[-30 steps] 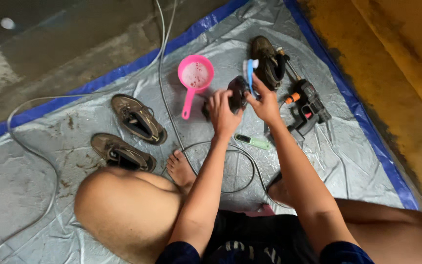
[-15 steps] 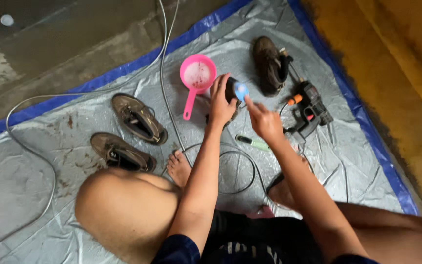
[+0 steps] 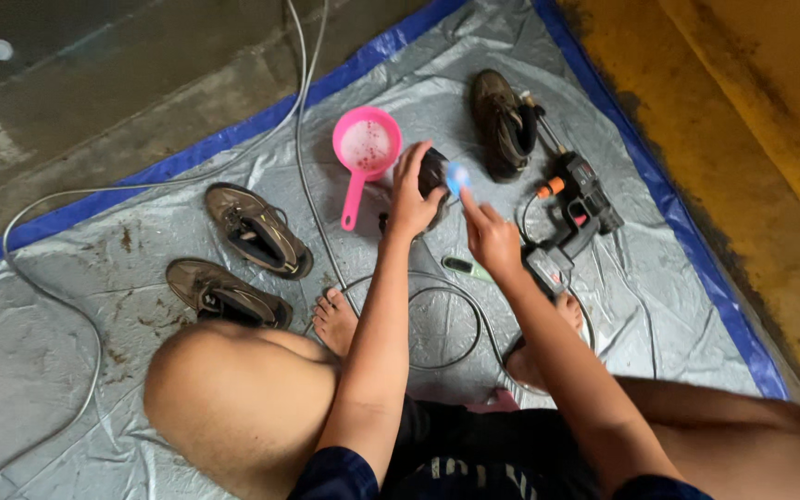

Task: The person scrubs a shoe with a toothbrush and then uses a power drill with a brush attachment to clean the shoe's surface. The person handles multiple shoes on a plastic sheet on the floor.

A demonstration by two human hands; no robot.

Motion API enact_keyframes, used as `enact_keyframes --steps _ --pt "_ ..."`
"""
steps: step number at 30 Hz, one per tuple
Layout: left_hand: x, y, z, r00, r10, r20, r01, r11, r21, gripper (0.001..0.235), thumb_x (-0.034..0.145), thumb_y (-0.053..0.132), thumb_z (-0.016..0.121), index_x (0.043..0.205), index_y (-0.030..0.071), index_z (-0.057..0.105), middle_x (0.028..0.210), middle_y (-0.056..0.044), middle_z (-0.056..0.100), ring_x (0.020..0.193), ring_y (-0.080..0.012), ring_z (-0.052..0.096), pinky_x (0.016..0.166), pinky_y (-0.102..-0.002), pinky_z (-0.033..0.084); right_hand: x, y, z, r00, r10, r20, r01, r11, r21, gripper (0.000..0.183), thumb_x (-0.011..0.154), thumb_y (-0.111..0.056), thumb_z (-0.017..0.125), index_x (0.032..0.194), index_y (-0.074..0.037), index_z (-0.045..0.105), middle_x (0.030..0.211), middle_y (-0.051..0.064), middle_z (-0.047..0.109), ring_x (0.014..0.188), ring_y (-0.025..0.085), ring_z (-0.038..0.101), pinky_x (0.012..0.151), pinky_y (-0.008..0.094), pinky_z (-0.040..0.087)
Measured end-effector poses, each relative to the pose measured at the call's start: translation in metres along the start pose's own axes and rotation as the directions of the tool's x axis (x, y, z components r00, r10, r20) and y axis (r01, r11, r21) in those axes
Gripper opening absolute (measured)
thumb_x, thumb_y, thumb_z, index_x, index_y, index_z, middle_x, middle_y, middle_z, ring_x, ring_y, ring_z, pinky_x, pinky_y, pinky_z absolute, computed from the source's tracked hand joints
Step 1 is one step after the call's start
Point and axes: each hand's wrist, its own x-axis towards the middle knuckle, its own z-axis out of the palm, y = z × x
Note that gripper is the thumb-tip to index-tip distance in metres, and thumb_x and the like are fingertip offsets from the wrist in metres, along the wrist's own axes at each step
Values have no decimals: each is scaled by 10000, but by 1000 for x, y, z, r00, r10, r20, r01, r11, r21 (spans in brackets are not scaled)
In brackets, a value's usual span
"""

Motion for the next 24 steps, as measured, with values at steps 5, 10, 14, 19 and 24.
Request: enact_keyframes --steps 5,10,14,19,24 --pt "2 6 -10 1000 -17 7 18 994 -105 907 761 133 942 1585 157 563 1547 -193 570 1478 -427 541 1285 -543 374 -32 23 -3 995 89 35 -93 984 152 468 1025 -246 757 1490 -211 720 823 114 704 703 432 725 552 547 561" --pt "-3 13 -14 1000 -19 14 19 1000 -12 816 826 412 968 1551 236 637 1531 -157 530 1439 -388 563 1278 -533 405 17 25 -37 996 76 37 -84 939 333 562 1030 -151 783 1577 -153 655 956 203 762 881 501 735 686 600 555" --pt "0 11 -15 993 32 110 -27 999 -42 848 807 287 968 1579 260 621 1404 -87 636 1331 -331 658 1209 -485 472 52 34 -60 987 -154 43 136 952 273 458 1033 -92 729 1455 -267 767 1064 36 795 957 338 736 846 446 558" --pt "-1 25 -27 984 16 177 6 992 -123 830 769 122 972 1538 201 668 1411 -68 679 1356 -303 671 1202 -450 486 71 38 -67 919 -391 49 391 920 16 443 1003 -119 659 1307 -392 830 995 -8 738 899 243 668 878 406 478" --pt "3 25 -32 979 -11 202 47 983 -178 792 811 148 959 1541 182 653 1437 -73 676 1369 -306 663 1200 -462 498 70 46 -51 945 -302 127 308 951 -32 452 998 -163 627 1319 -421 815 1022 7 723 908 244 694 849 415 489"
